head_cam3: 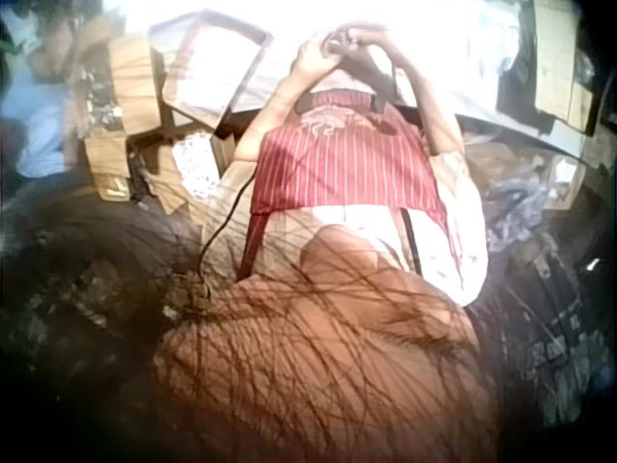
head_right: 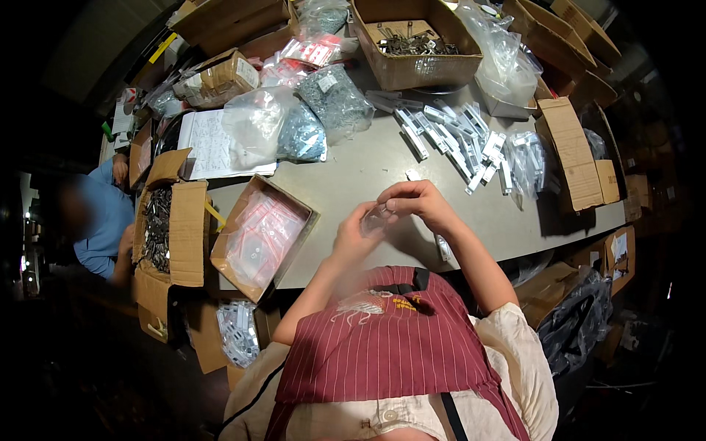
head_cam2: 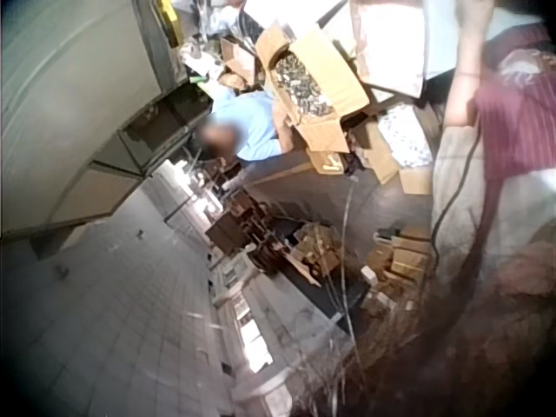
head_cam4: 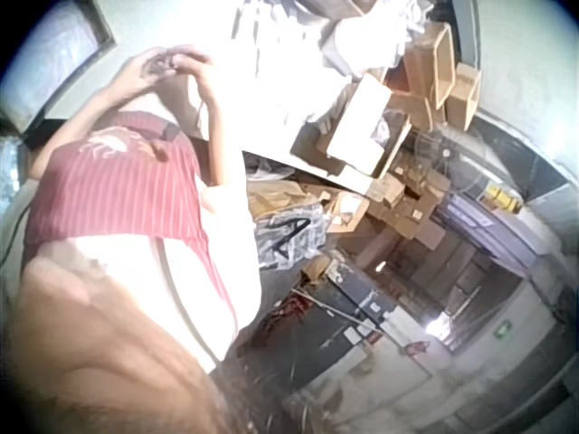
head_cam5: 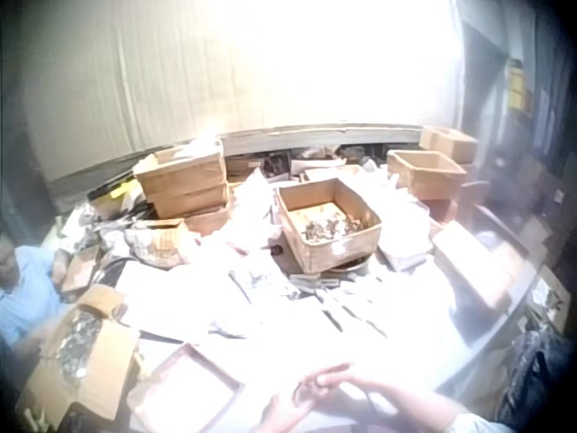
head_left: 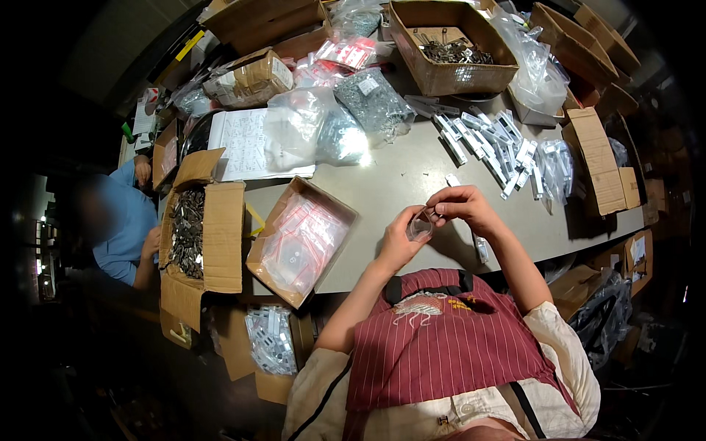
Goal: The person assembles small metal hardware components by hand at a cluttered workbench. They pick up individual metal pieces, fit them together, and place the assembled units into a cardboard box. The workspace is filled with various boxes and plastic bags containing parts.
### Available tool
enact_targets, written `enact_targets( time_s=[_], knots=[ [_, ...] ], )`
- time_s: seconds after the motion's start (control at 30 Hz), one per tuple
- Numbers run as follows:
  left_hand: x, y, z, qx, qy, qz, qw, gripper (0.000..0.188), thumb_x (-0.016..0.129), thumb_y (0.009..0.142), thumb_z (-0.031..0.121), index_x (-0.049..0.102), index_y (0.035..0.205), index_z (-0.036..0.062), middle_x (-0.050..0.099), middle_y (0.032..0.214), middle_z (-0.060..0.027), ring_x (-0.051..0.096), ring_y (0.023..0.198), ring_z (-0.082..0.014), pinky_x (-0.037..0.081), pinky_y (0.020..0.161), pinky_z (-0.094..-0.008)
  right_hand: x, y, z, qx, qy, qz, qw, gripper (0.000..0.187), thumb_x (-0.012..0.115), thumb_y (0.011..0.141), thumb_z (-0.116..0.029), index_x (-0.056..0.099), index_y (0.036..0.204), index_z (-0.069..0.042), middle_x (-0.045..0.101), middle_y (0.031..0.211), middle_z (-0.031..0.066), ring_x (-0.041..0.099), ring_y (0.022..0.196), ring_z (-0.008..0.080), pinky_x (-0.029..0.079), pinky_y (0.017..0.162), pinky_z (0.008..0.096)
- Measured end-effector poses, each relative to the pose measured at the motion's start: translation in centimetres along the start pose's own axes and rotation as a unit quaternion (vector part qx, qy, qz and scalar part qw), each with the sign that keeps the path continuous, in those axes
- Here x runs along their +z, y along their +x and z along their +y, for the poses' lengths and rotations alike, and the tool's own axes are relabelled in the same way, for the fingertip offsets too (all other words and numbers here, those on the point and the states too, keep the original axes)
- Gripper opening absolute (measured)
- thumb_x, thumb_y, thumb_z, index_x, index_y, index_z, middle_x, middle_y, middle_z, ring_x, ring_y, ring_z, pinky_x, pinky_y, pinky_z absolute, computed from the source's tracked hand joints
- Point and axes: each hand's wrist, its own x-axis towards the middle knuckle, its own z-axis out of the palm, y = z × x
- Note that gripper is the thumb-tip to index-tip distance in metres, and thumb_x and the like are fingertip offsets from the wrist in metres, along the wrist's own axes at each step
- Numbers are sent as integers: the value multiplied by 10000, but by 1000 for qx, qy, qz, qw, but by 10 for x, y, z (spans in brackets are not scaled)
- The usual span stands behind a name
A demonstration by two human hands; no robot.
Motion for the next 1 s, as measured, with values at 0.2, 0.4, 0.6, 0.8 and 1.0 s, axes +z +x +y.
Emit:
enact_targets(
  time_s=[0.2,0.4,0.6,0.8,1.0],
  knots=[
    [-5,-2,8,-25,24,-26,999,459,748,888,83,585,1313,27,707,1158,-74,687,1059,-175,535,946,-324,11,-3,2,-3,-14,-15,1000,187,692,910,-55,749,1069,26,755,966,74,700,884,138,553,784,262],
    [-11,-3,8,-72,-155,-27,985,541,780,831,50,564,1325,-8,672,1202,-157,654,1178,-271,498,1025,-373,8,6,9,10,-136,112,984,199,719,912,-154,751,1041,-6,756,849,87,698,730,204,543,657,372],
    [-40,9,33,-141,-596,-102,784,579,621,879,147,479,1388,-89,649,1197,-197,574,1255,-389,328,1215,-579,-12,17,71,-74,-579,99,806,319,715,831,-249,646,881,58,669,809,297,675,834,475,541,775,529],
    [-52,9,37,-136,-690,-179,688,656,638,887,225,455,1432,-92,641,1214,-198,544,1284,-410,241,1238,-613,-2,17,58,-62,-541,92,834,244,682,801,-187,689,867,48,685,820,277,680,815,458,550,766,502],
    [-52,11,44,-136,-643,-216,722,626,637,885,212,479,1420,-74,639,1218,-186,577,1247,-377,349,1187,-564,16,-2,-1,-73,-178,143,971,170,728,934,-184,693,900,-21,593,675,-32,531,604,22,405,508,223]
  ],
)
